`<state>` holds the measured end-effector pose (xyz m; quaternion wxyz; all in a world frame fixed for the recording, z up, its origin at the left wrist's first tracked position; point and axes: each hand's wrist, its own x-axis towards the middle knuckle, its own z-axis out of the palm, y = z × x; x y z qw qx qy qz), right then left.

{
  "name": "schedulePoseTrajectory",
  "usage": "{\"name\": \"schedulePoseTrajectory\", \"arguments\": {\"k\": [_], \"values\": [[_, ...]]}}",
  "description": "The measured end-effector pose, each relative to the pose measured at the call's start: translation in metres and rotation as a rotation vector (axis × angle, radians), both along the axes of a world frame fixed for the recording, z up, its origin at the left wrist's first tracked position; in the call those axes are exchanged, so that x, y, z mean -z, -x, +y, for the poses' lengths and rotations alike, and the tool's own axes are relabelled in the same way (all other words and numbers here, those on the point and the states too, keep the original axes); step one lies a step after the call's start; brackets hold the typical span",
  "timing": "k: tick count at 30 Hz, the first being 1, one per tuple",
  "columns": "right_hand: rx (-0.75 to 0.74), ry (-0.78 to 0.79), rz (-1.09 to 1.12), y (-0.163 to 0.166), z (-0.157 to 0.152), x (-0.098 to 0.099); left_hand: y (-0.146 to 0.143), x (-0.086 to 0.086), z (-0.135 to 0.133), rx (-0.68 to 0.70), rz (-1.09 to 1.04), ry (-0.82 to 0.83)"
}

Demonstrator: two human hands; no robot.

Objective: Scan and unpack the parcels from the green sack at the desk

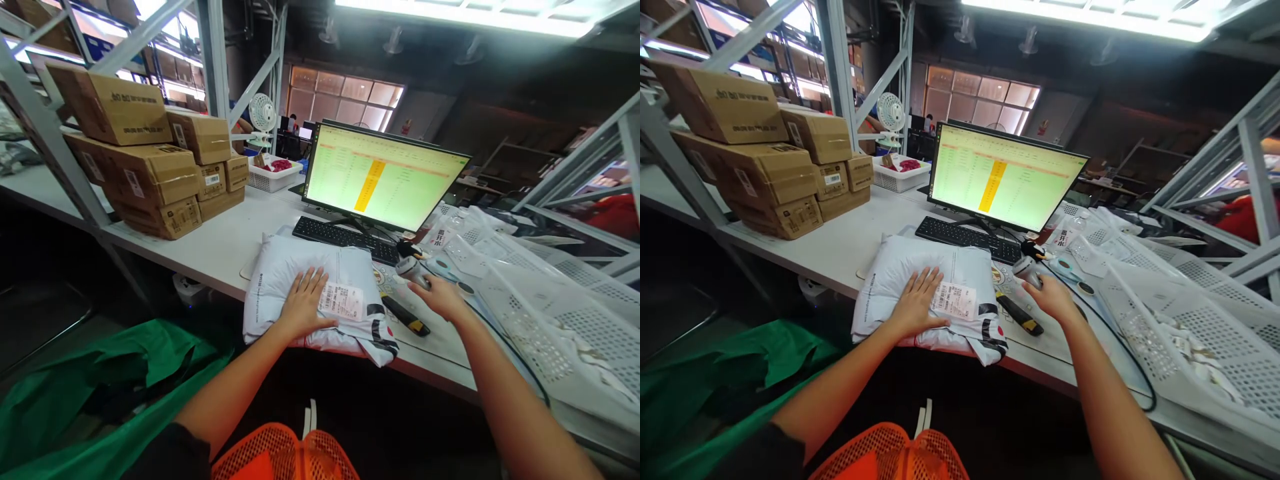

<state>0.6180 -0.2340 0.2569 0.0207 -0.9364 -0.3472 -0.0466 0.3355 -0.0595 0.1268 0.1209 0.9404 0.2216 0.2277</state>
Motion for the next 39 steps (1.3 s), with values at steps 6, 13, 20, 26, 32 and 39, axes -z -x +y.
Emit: {"name": "schedulePoseTrajectory", "arguments": {"k": [6,13,20,26,32,39], "values": [[0.200,0.024,0.045,-0.028,-0.005,0.041,0.000,0.000,-0.001,-0.001,0.002,0.008],[0.104,-0.137,-0.078,-0.047,0.048,0.017,0.002,0.000,-0.002,-0.016,0.024,0.009],[-0.187,-0.084,0.063,-0.061,0.136,0.044,0.001,0.000,-0.002,-0.032,0.027,0.009],[-0.181,-0.047,0.094,-0.077,0.154,0.057,0.000,0.006,-0.001,-0.024,-0.013,-0.021],[-0.225,-0.021,0.169,-0.076,0.164,0.053,0.000,0.007,0.000,-0.014,-0.013,-0.007],[-0.271,-0.046,0.164,-0.042,0.137,0.039,0.000,0.003,0.003,-0.012,-0.025,0.016]]}}
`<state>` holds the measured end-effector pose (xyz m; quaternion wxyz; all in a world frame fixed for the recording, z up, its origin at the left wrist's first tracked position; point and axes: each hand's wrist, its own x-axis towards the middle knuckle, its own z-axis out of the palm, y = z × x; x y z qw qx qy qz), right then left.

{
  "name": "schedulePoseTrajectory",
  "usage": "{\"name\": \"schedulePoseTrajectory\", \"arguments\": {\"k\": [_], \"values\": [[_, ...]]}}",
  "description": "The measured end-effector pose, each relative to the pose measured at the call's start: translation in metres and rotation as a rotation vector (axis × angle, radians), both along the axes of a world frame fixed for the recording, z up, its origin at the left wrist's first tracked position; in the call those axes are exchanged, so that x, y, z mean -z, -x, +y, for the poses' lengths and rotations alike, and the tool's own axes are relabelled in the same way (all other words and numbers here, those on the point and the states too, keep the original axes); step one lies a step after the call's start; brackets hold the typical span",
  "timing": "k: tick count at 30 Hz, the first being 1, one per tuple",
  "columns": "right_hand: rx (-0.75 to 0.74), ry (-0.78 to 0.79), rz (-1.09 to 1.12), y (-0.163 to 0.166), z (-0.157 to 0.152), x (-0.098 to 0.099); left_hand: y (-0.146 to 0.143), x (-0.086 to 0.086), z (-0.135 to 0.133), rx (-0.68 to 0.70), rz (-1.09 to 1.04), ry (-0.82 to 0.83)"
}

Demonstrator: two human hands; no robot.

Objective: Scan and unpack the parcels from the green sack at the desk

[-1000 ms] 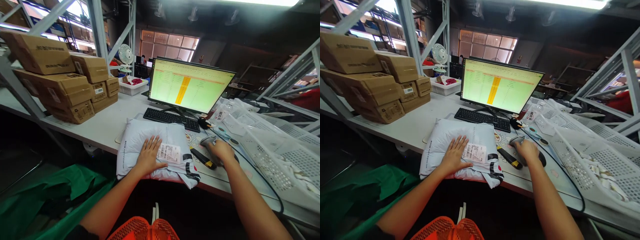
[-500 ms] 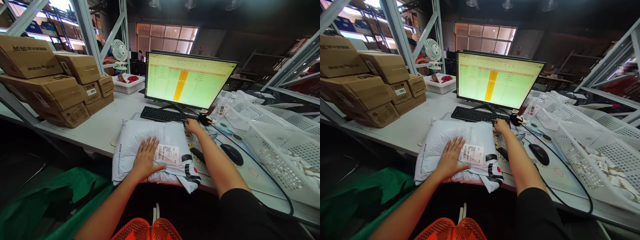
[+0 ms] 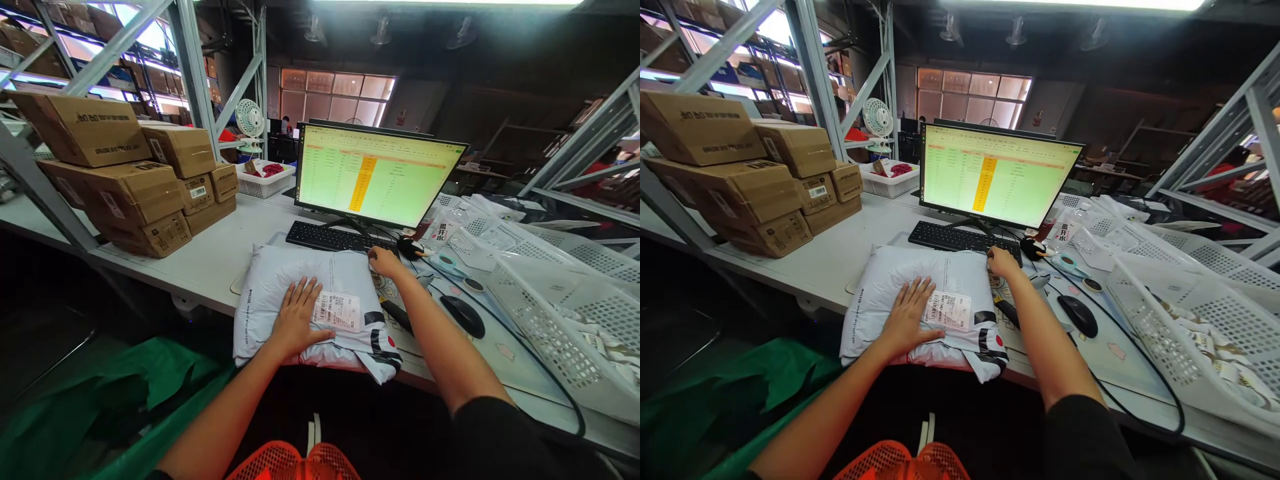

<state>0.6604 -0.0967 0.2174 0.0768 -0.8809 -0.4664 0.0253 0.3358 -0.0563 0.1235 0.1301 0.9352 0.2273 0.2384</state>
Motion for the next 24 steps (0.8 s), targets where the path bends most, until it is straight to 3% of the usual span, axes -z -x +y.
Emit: {"name": "schedulePoseTrajectory", "arguments": {"k": [5,9,13,15,16,18,21,24], "values": [[-0.064,0.002,0.022,0.044,-0.092,0.006,0.021,-0.008,-0.014,0.082,-0.045,-0.097],[-0.117,-0.027,0.067,0.070,-0.167,0.028,0.059,0.011,-0.027,0.173,-0.008,-0.284],[-0.053,-0.162,0.054,0.081,-0.195,0.052,0.087,0.036,-0.005,0.045,0.044,-0.436],[-0.012,-0.262,0.046,0.084,-0.193,0.060,0.095,0.028,0.014,0.015,0.081,-0.417],[0.004,-0.306,0.045,0.084,-0.189,0.062,0.098,0.016,0.023,0.007,0.114,-0.379],[0.026,-0.372,0.056,0.085,-0.180,0.062,0.103,-0.025,0.036,-0.048,0.195,-0.290],[0.056,-0.472,0.109,0.083,-0.174,0.050,0.106,-0.112,0.042,-0.289,0.268,-0.295],[0.100,-0.608,0.175,0.089,-0.185,0.019,0.095,-0.190,0.040,-0.517,0.274,-0.400]]}}
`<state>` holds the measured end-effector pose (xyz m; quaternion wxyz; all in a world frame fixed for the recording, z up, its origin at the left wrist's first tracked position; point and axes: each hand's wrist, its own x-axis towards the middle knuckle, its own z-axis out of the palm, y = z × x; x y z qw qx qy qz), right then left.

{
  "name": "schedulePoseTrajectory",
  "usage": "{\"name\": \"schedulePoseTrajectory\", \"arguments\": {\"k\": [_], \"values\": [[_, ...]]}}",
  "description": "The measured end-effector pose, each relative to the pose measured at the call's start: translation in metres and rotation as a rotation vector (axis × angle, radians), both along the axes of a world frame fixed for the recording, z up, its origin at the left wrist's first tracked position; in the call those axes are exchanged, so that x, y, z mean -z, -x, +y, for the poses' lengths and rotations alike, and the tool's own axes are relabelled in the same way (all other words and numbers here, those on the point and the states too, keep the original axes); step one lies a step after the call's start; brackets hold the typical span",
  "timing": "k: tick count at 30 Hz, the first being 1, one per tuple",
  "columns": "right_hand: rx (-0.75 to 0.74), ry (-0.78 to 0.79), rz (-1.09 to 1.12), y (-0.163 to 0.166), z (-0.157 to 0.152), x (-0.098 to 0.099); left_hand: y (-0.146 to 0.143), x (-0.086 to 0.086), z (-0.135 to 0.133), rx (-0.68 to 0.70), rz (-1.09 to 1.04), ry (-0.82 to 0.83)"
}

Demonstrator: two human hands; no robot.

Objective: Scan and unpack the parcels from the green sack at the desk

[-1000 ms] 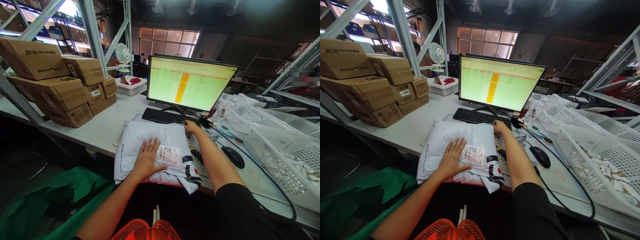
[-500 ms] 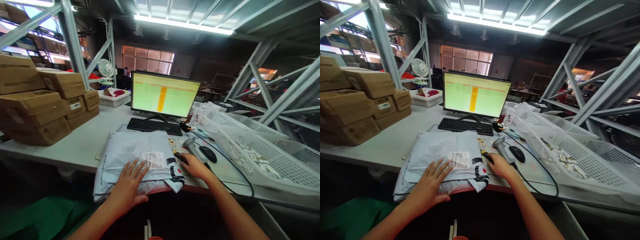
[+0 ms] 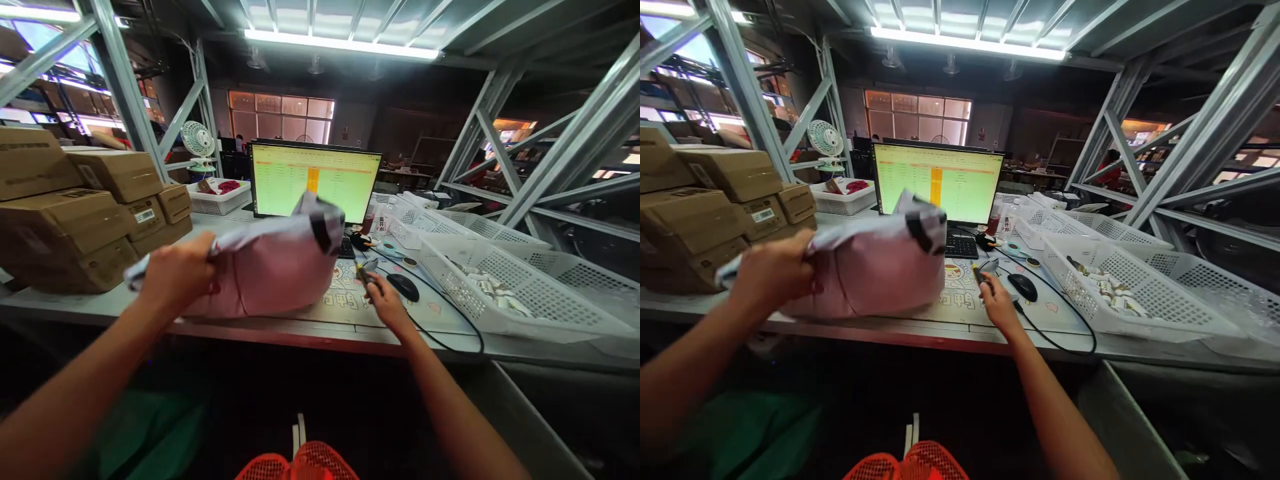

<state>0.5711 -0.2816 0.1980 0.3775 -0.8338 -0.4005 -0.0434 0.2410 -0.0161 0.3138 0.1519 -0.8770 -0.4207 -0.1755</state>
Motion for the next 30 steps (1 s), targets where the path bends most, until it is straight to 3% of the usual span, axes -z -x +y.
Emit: {"name": "schedulePoseTrajectory", "arguments": {"k": [2,4,5,7,10,13,15,17,21,23,26,30], "values": [[0.030,-0.203,0.015,0.015,-0.011,-0.028,-0.015,-0.031,-0.001,-0.047,-0.020,-0.063],[-0.012,-0.373,-0.052,0.039,-0.019,-0.055,-0.033,-0.043,-0.003,0.014,0.009,-0.028],[-0.086,-0.383,-0.122,0.054,-0.019,-0.066,-0.041,-0.044,-0.004,0.066,0.026,-0.001],[-0.329,-0.249,-0.268,0.087,-0.012,-0.080,-0.056,-0.040,-0.009,0.143,0.039,0.050],[-0.653,0.022,-0.416,0.135,0.012,-0.080,-0.069,-0.033,-0.018,0.212,-0.002,0.083],[-0.716,0.162,-0.580,0.158,0.035,-0.072,-0.071,-0.029,-0.025,0.276,-0.035,0.098],[-0.685,0.210,-0.647,0.150,0.039,-0.071,-0.067,-0.026,-0.022,0.307,-0.043,0.107],[-0.586,0.264,-0.640,0.121,0.032,-0.073,-0.060,-0.019,-0.010,0.302,-0.050,0.123],[-0.051,0.426,-0.556,0.029,0.003,-0.071,-0.050,0.003,0.033,0.201,-0.076,0.179],[0.099,0.459,-0.530,-0.006,-0.009,-0.062,-0.050,0.017,0.055,0.164,-0.083,0.217],[0.053,0.463,-0.489,-0.022,-0.011,-0.040,-0.058,0.035,0.079,0.142,-0.092,0.268],[-0.045,0.543,-0.397,-0.001,0.019,-0.006,-0.074,0.053,0.089,0.114,-0.143,0.298]]}}
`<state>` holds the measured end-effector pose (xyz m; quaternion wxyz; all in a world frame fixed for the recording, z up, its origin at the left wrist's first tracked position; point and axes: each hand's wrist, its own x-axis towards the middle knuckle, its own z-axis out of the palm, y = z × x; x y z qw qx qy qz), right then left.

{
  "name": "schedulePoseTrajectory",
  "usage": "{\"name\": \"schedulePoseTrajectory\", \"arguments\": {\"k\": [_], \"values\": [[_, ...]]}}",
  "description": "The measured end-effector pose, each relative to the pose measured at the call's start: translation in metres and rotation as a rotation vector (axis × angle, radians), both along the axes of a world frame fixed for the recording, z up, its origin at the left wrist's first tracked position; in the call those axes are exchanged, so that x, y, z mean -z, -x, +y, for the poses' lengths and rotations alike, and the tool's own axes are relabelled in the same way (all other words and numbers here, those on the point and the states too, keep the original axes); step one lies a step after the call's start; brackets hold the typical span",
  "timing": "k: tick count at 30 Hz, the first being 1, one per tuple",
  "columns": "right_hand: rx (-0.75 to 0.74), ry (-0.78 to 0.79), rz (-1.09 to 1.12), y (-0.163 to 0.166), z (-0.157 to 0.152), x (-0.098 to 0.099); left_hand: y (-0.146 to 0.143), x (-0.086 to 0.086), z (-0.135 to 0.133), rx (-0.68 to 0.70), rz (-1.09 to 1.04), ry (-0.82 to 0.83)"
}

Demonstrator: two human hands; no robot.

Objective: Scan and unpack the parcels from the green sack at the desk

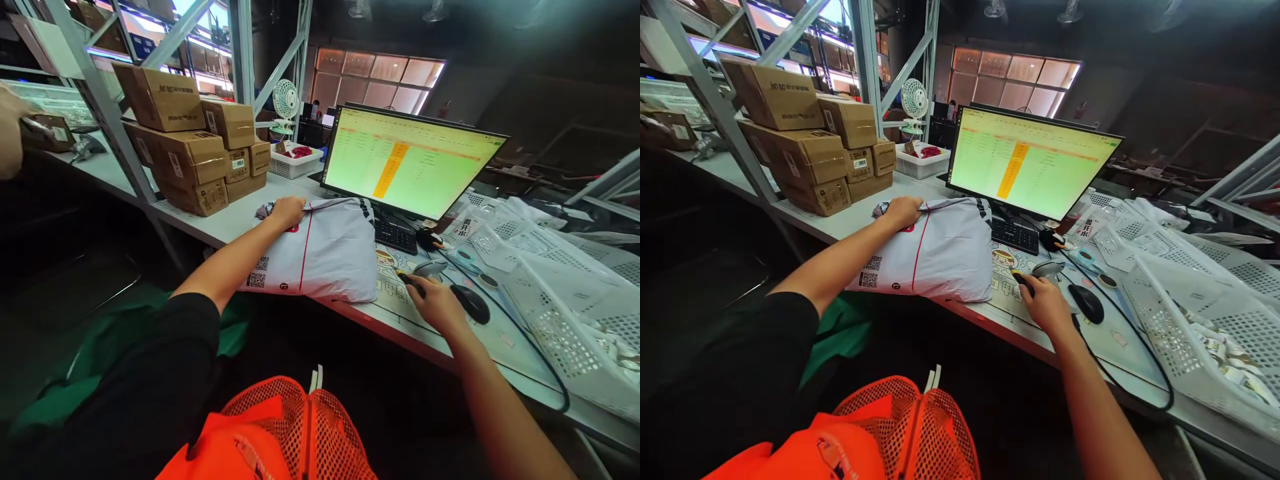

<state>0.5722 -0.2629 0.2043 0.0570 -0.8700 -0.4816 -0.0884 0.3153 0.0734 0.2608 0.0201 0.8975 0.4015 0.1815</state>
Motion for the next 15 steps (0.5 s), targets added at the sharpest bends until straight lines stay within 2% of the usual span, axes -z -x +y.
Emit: {"name": "schedulePoseTrajectory", "arguments": {"k": [4,7,9,12,15], "values": [[0.060,0.102,0.042,0.009,0.030,0.019,-0.011,0.020,-0.007,0.019,-0.072,0.016],[0.032,0.104,0.020,0.010,0.048,0.013,-0.016,0.038,-0.012,0.119,-0.062,0.126],[-0.060,-0.021,0.024,0.021,0.067,0.000,-0.017,0.049,-0.012,0.176,-0.042,0.223],[-0.317,-0.171,0.084,0.060,0.107,-0.018,-0.018,0.059,-0.011,0.191,-0.047,0.314],[-0.456,-0.049,0.110,0.111,0.151,-0.021,-0.017,0.063,-0.011,0.140,-0.110,0.318]]}}
